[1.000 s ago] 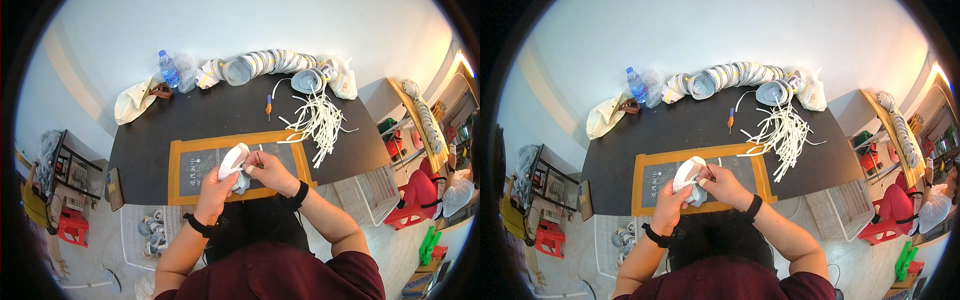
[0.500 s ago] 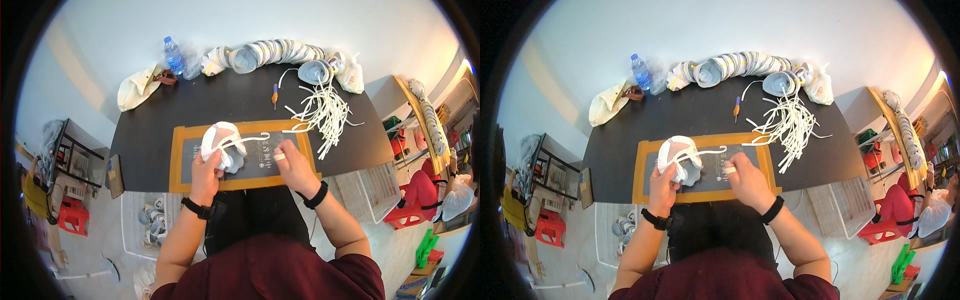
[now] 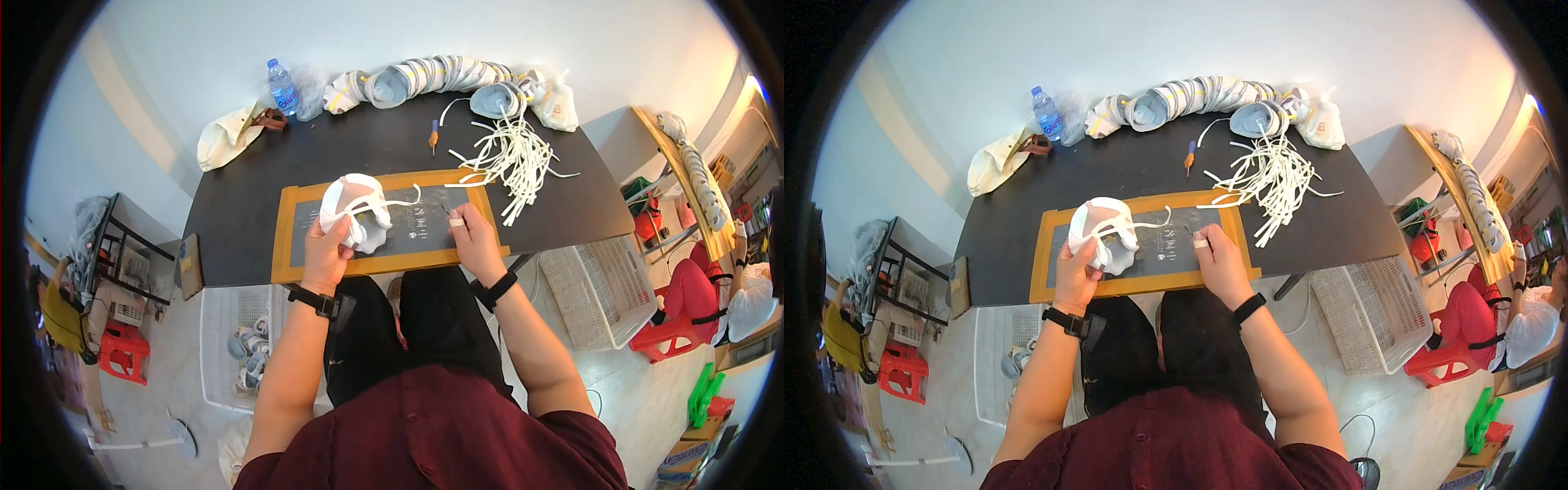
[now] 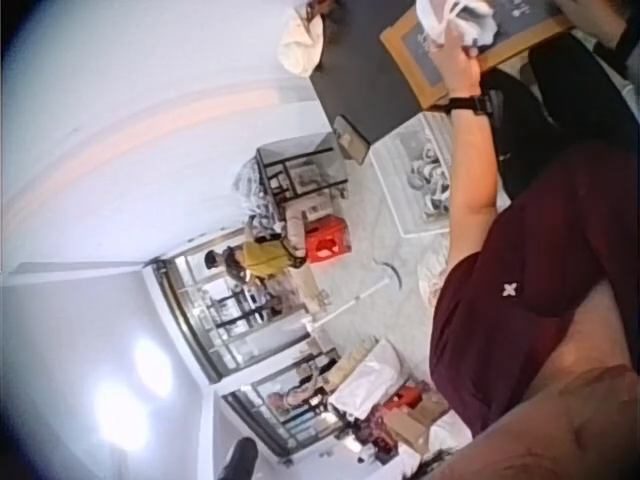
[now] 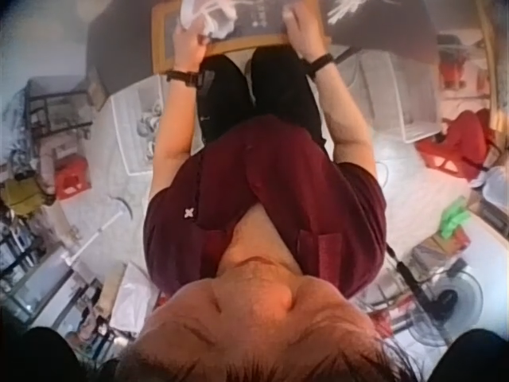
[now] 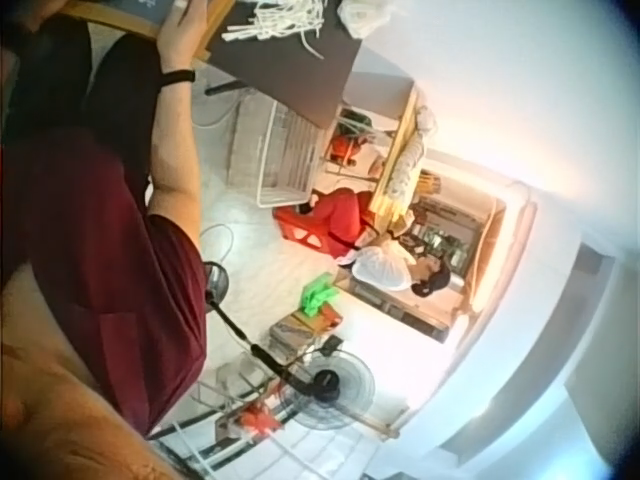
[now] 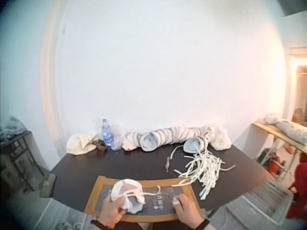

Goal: Applying reinforcing tape strips to the interior heel section of a white shoe upper.

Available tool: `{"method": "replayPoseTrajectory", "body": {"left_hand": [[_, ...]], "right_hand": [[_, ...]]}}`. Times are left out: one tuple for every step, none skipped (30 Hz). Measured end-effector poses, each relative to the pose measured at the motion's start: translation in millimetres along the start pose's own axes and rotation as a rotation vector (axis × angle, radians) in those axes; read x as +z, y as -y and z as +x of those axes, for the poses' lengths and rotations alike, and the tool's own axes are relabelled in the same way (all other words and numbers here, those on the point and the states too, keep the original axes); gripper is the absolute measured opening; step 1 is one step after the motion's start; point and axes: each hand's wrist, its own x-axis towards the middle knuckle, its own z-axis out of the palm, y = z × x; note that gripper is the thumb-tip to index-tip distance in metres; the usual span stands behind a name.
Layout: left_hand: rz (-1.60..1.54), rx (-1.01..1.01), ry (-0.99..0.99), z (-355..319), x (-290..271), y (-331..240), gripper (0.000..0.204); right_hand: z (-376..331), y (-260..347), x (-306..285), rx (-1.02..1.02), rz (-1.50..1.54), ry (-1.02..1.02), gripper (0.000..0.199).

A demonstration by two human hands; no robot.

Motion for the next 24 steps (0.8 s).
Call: {"method": "replayPoseTrajectory", "body": {"left_hand": [[0.017, -0.009, -0.017, 0.0, -1.0, 0.0, 0.025], [0.033, -0.022, -0.034, -0.3, -0.7, 0.1, 0.026], [0.035, -0.019, -0.031, 0.2, -0.3, 0.3, 0.026], [0.029, -0.02, -0.026, 1.4, 0.2, 0.5, 0.027], [0.023, -0.023, -0.022, 1.2, 1.2, 0.3, 0.028], [0.026, -0.022, -0.02, 0.2, 1.9, 0.3, 0.028], [0.031, -0.021, -0.022, -0.8, 2.3, 0.5, 0.028], [0.036, -0.017, -0.021, -0.4, 3.5, 0.0, 0.029], [0.037, -0.014, -0.017, -0.4, 4.4, -0.2, 0.029], [0.035, -0.017, -0.021, -0.4, 5.1, -0.2, 0.029], [0.033, -0.019, -0.026, -0.1, 4.4, -0.4, 0.03], [0.034, -0.017, -0.024, 0.3, 2.8, -0.7, 0.03], [0.04, -0.02, -0.026, 0.6, 0.6, -1.4, 0.03], [0.044, -0.023, -0.027, 0.8, 0.9, -2.3, 0.031], [0.044, -0.022, -0.027, 0.2, 0.9, -2.4, 0.031], [0.048, -0.033, -0.036, -0.7, 0.3, -2.5, 0.031], [0.052, -0.043, -0.047, -1.7, -0.5, -3.5, 0.032], [0.053, -0.042, -0.052, -1.5, -0.7, -3.7, 0.032], [0.037, -0.037, -0.048, -0.2, -0.2, -2.7, 0.032], [0.022, -0.036, -0.045, -0.5, 0.2, -1.6, 0.032], [0.023, -0.038, -0.053, -0.3, 0.6, -0.5, 0.032], [0.021, -0.038, -0.032, 0.6, 1.0, 1.0, 0.031], [0.019, -0.036, -0.009, 2.1, 0.7, 1.1, 0.031], [0.019, -0.038, -0.016, 2.4, -0.5, 0.8, 0.031]], "right_hand": [[1.0, -1.4, -0.4, 0.037, 0.024, -0.002, 0.02], [1.5, -1.5, -2.4, 0.034, 0.025, -0.005, 0.02], [2.1, -1.5, -4.6, 0.089, 0.051, 0.022, 0.02], [2.8, -1.6, -6.1, 0.144, 0.077, 0.05, 0.021], [3.3, -1.5, -7.1, 0.142, 0.079, 0.049, 0.021], [3.8, -1.8, -7.3, 0.129, 0.081, 0.043, 0.021], [2.9, -2.7, -7.2, 0.117, 0.082, 0.037, 0.021], [2.8, -4.4, -7.2, 0.113, 0.084, 0.034, 0.021], [3.0, -6.4, -6.9, 0.096, 0.101, 0.039, 0.02], [3.0, -8.6, -7.3, 0.079, 0.118, 0.043, 0.02], [3.3, -7.7, -7.9, 0.077, 0.12, 0.041, 0.02], [3.6, -7.1, -8.4, 0.09, 0.13, 0.066, 0.018], [3.8, -6.6, -8.6, 0.103, 0.14, 0.09, 0.016], [3.9, -5.1, -9.6, 0.101, 0.14, 0.089, 0.016], [3.3, -3.8, -10.2, 0.136, 0.176, 0.098, 0.016], [2.7, -2.6, -10.5, 0.172, 0.213, 0.108, 0.016], [2.5, -1.1, -10.5, 0.171, 0.215, 0.112, 0.016], [2.1, -0.2, -11.0, 0.185, 0.216, 0.124, 0.016], [1.8, -0.4, -10.9, 0.2, 0.219, 0.137, 0.015], [1.4, -3.1, -11.2, 0.204, 0.221, 0.143, 0.015], [2.3, -7.3, -11.7, 0.204, 0.266, 0.118, 0.015], [2.4, -11.0, -11.8, 0.205, 0.31, 0.093, 0.014], [2.5, -7.9, -12.6, 0.219, 0.355, 0.08, 0.014], [2.7, -8.0, -11.8, 0.224, 0.357, 0.086, 0.014]]}}
